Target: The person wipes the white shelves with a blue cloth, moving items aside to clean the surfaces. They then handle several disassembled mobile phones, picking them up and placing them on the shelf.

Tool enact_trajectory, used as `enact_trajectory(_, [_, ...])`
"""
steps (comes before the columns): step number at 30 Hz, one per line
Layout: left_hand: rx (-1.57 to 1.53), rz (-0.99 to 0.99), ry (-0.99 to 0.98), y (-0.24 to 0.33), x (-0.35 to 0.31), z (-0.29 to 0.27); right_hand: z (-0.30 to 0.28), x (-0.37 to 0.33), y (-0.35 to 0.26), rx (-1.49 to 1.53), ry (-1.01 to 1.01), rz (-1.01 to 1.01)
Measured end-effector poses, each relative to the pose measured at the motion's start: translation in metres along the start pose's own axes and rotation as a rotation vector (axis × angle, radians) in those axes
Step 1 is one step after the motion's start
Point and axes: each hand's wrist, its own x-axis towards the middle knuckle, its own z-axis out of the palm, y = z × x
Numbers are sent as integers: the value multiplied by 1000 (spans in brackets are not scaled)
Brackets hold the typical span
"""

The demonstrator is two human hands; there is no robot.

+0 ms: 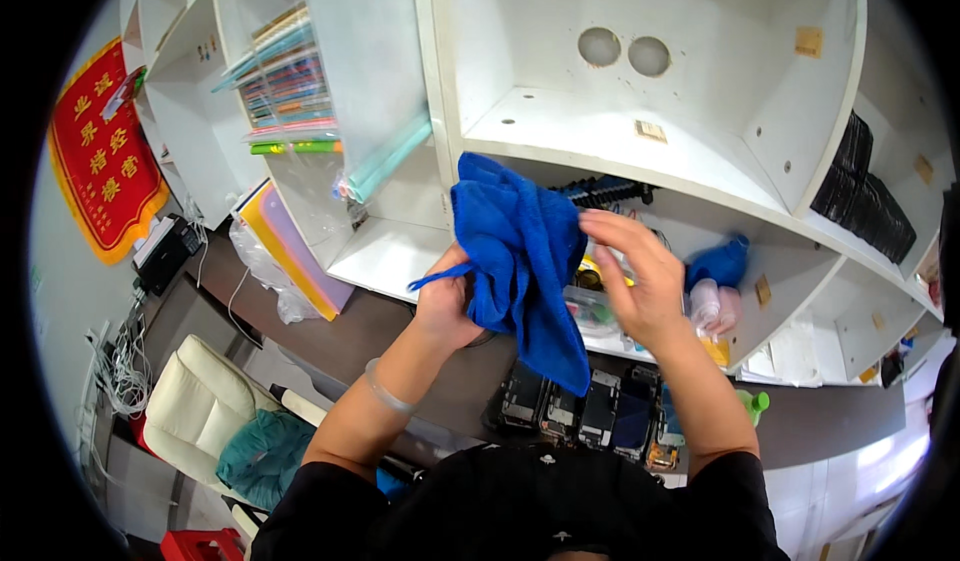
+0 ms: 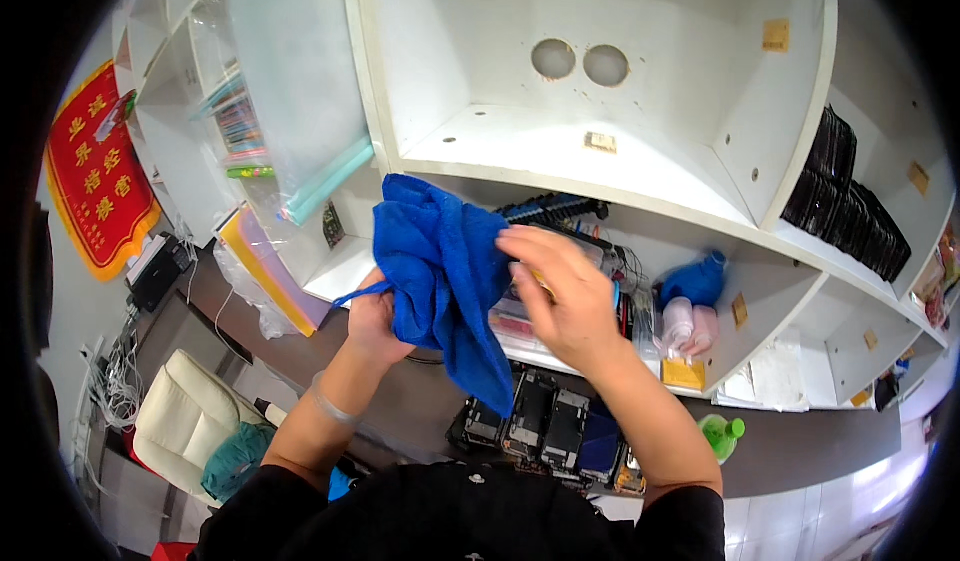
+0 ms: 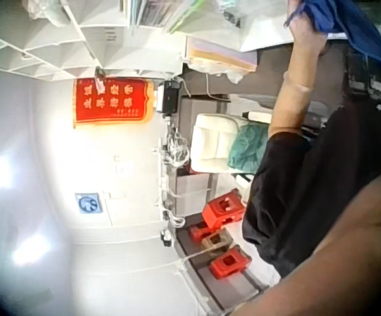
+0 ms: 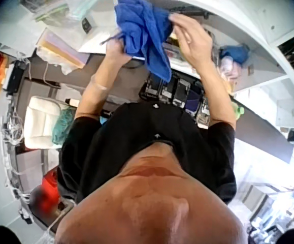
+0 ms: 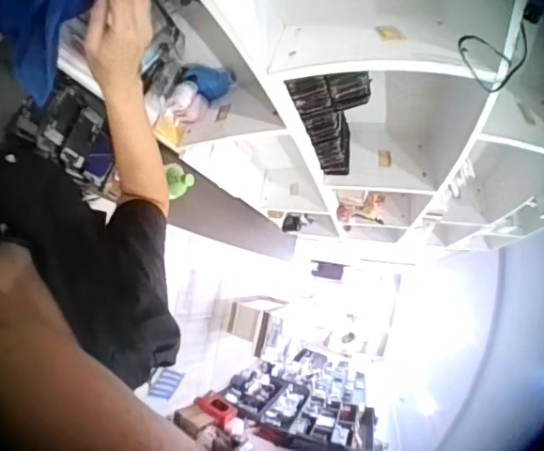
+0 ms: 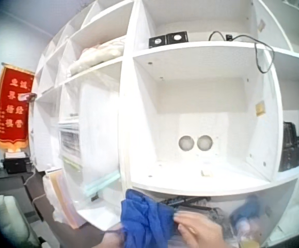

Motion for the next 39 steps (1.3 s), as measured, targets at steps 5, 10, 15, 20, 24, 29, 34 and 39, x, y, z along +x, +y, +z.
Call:
enact_trajectory(5, [-274,-95,-115,-12,5,-2,23,-4,-14,65,-148,90])
enact_trajectory(10, [-322,-105,-200,-28,8,-2,45,-12,-19,-63,-128,36])
enact_trajectory(15, [-265,-72,-312,-33,15,-1,49,-10,-12,65,-38,16])
enact_trajectory(20, [130,74,-124,-36,13,-4,53,-14,-9,0,84,-156])
enact_trajectory(24, [249,187,65,-26,20,-6,37,-6,-19,75,-16,20])
enact_trajectory(29, [246,58,97,-2,23,-14,12,-12,-4,476,156,425])
enact_trajectory(34, [487,-106,-105,31,22,-36,-6,-14,18,434,85,507])
enact_trajectory(39, [413,-226,-151,49,15,-53,4,-18,22,620,-14,661])
